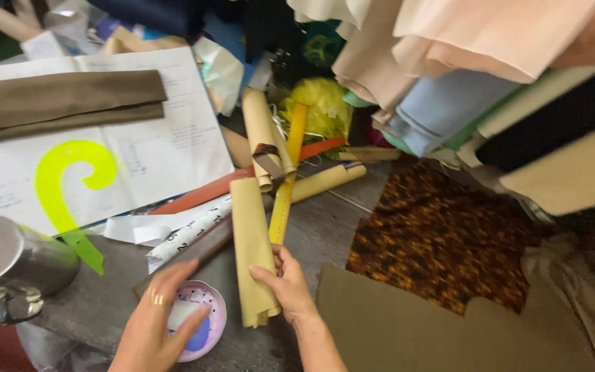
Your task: The person smooths a large piece of brown fabric on a table and then folds a smaller piece of light yellow fabric. They handle the materials by hand, smoothing out wrinkles and aligning edges before folding the yellow fabric in half.
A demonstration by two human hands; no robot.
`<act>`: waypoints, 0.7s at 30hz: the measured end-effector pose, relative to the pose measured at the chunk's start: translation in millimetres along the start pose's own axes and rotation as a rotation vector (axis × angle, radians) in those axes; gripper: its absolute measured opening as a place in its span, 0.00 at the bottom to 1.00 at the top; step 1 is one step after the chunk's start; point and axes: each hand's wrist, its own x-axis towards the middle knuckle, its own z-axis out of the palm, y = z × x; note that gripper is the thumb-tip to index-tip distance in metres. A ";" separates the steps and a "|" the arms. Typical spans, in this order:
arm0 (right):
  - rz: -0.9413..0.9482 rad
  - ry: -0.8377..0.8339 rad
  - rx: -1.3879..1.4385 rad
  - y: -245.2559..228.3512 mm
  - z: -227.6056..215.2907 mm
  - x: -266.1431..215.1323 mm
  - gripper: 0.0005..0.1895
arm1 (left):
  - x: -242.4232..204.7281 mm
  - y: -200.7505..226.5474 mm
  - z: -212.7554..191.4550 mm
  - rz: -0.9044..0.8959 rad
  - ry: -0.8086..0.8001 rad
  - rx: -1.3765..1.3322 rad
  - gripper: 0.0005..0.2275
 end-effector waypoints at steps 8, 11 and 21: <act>-0.087 -0.116 0.207 -17.2 -7.9 -47.3 0.37 | 72.3 46.3 31.8 -0.470 -0.336 -0.296 0.15; -0.060 -0.078 0.453 -6.8 -42.1 -51.0 0.32 | 75.5 50.9 41.1 -0.465 -0.415 -0.423 0.10; -0.224 0.132 0.561 -27.9 -98.8 -92.3 0.30 | 103.3 83.7 29.4 -0.686 -0.388 -0.666 0.17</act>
